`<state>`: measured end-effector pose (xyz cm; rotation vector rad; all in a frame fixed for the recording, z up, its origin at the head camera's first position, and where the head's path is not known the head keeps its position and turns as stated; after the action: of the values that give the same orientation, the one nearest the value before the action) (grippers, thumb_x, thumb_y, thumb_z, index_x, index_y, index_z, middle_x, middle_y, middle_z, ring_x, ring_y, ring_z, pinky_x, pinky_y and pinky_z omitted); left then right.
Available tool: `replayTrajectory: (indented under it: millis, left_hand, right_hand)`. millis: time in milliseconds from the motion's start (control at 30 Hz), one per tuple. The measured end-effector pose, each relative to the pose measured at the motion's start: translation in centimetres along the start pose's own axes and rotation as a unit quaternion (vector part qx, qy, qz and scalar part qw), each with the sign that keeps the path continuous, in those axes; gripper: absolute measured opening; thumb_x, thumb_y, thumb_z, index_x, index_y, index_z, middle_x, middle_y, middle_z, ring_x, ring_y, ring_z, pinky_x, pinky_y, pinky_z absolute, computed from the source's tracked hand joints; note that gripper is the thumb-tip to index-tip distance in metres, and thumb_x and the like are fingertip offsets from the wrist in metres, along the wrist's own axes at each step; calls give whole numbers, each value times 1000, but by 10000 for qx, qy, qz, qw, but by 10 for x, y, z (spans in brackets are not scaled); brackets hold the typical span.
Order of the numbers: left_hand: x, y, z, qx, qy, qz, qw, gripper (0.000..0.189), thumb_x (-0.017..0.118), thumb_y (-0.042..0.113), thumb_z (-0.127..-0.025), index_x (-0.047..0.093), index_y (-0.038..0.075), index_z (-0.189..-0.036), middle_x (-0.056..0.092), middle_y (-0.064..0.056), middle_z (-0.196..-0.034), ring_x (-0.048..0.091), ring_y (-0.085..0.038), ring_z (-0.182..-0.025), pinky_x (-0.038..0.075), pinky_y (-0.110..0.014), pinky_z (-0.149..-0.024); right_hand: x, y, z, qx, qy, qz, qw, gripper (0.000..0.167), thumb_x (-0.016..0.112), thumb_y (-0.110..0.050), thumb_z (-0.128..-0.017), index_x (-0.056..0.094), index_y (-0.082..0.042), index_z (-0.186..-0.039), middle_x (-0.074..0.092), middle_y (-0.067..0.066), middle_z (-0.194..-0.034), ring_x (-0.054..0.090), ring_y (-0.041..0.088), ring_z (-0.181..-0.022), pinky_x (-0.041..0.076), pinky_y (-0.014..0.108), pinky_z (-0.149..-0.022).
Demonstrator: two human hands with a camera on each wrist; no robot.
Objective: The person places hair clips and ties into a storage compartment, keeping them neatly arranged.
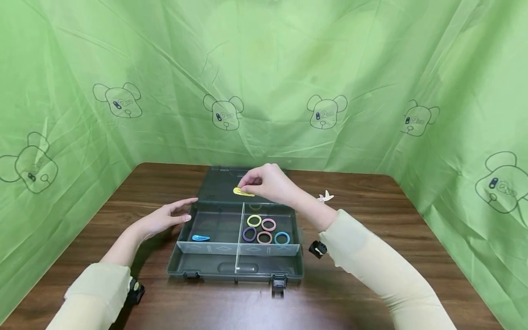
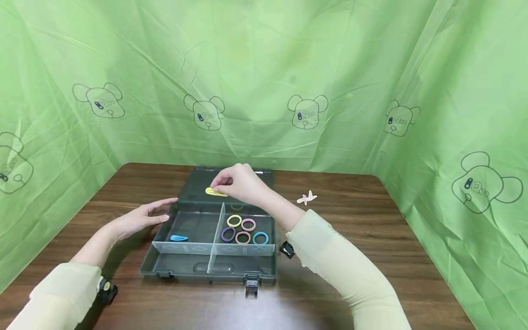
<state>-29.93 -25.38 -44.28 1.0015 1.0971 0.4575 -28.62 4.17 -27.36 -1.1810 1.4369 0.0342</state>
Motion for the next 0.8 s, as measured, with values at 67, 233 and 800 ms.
replayTrajectory:
  millis: [67, 233, 800]
  left_hand:
    - [-1, 0, 0, -9, 5, -23, 10000, 58, 55, 28, -96, 30, 25, -149, 34, -22, -146, 32, -39, -134, 30, -56, -103]
    - [-1, 0, -1, -68, 2, -66, 10000, 58, 55, 29, -96, 30, 26, -148, 35, -21, -146, 32, -39, -134, 30, -56, -103]
    - [-1, 1, -1, -62, -70, 108, 9999, 58, 55, 27, -97, 30, 22, -149, 38, -21, -144, 35, -39, -132, 32, -55, -102]
  right_hand:
    - [5, -2, -4, -19, -6, -83, 10000, 6, 73, -16, -83, 76, -14, -88, 72, -7, -77, 61, 2, -62, 46, 18, -60]
    - [21, -2, -13, -20, -149, -242, 9996, 6, 73, -17, -84, 75, -14, -89, 72, -7, -77, 62, 2, -64, 48, 18, -61]
    - [81, 9, -43, -134, -546, -49, 9984, 6, 73, -17, -84, 76, -14, -87, 72, -5, -78, 58, -3, -66, 46, 13, -64]
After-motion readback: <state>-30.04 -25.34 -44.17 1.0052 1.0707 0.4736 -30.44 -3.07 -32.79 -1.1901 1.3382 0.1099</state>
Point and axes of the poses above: each hand's wrist, its own z-axis away from the middle knuckle, its own x-axis out of the palm, y = z × x, the point moved 5 cm from there along -z, towards the middle knuckle
